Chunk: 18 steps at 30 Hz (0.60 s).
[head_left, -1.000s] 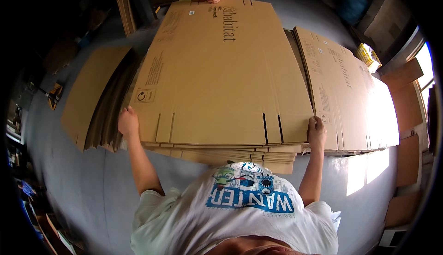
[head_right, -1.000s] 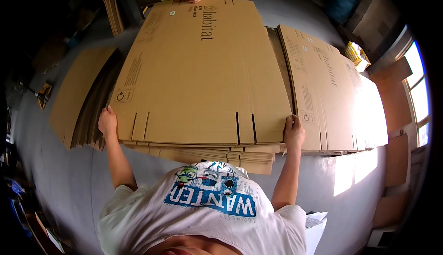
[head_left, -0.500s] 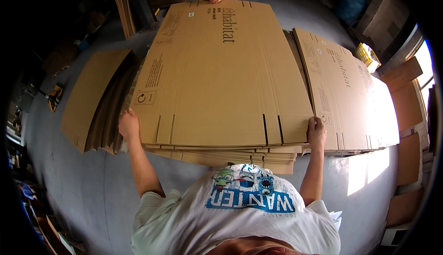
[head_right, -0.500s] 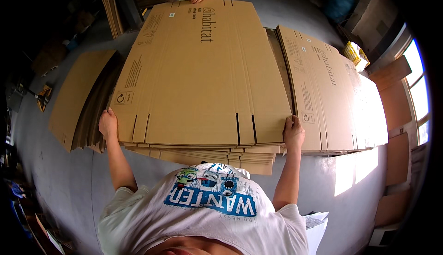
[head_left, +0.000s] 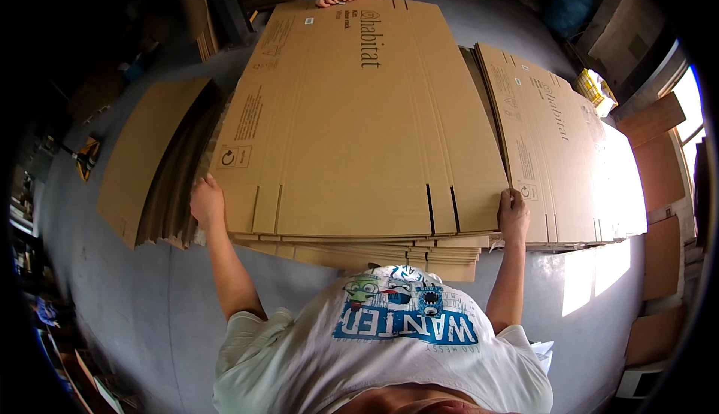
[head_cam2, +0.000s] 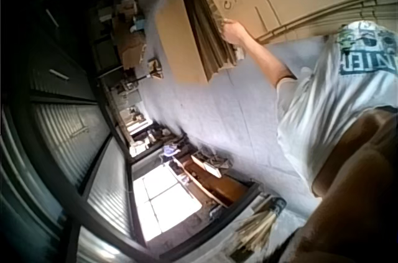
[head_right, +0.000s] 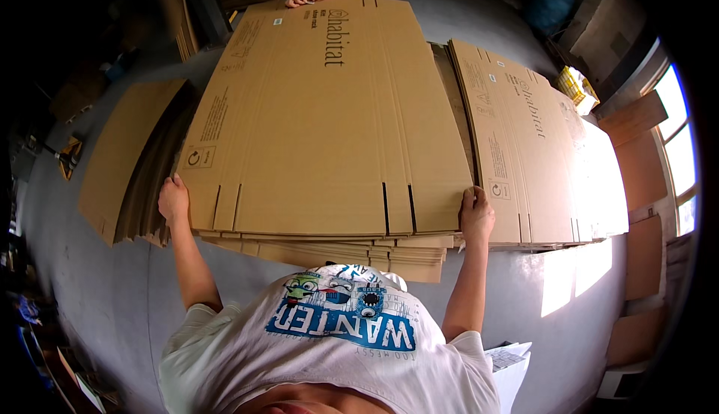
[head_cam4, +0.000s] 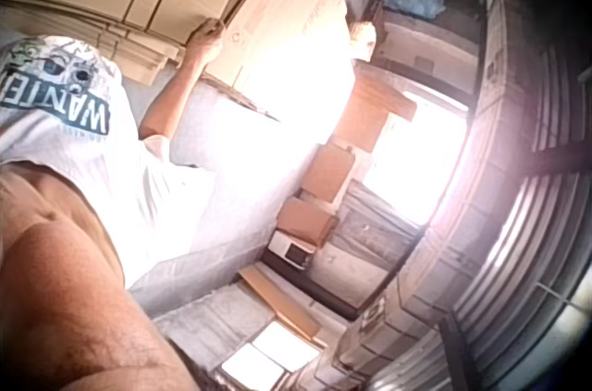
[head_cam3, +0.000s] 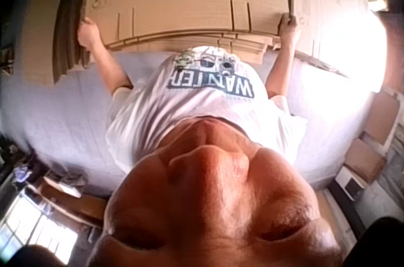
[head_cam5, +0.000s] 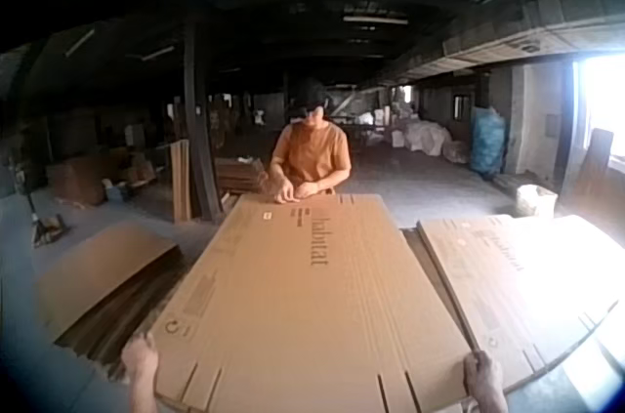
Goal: The person repeatedly picks up flat cardboard boxes from a pile and stacks them onto a growing stack. The person handles the boxes by hand, lifting and placing them one by one. Another person is visible in the background working with similar materials.
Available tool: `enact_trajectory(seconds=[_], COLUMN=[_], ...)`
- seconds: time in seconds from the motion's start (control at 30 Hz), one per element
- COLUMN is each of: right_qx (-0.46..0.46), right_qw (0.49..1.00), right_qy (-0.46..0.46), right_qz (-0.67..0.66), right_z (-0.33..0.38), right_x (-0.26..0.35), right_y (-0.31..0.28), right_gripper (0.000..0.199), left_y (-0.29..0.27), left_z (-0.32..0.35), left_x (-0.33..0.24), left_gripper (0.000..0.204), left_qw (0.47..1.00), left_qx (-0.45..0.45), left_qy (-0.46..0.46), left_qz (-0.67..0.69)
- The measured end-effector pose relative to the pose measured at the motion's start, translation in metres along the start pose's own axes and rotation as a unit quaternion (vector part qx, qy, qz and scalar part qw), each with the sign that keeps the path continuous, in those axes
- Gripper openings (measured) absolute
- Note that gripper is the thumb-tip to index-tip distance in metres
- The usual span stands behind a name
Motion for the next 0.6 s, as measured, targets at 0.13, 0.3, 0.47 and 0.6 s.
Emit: enact_trajectory(seconds=[0.13,0.3,0.47,0.6], right_qx=[-0.002,-0.002,0.081,0.134], right_qw=[1.0,1.0,0.963,0.937], right_qy=[0.002,0.01,0.025,0.05], right_qz=[0.001,0.001,-0.258,-0.318], right_z=[0.0,0.001,-0.006,-0.004], right_x=[0.001,-0.005,-0.017,0.027], right_y=[0.0,0.0,0.003,-0.038], right_gripper=[0.038,0.039,0.043,0.044], left_y=[-0.003,0.006,0.027,0.047], left_z=[0.003,0.0,-0.02,-0.059], left_x=[-0.003,0.001,0.007,0.043], left_gripper=[0.043,0.041,0.039,0.031], left_qw=[1.0,1.0,0.996,0.903], left_qx=[0.002,0.012,0.034,0.247], left_qy=[-0.004,0.002,0.051,0.082], left_qz=[0.013,0.004,0.07,0.34])
Point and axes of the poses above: each hand's wrist, its own z-axis away from the middle knuckle, its own y-axis out of the palm, x = y × z, the point moved 9 cm from there along -z, towards the middle knuckle, and after that the axes turned 2 degrees about x, right-handed, at the moved point
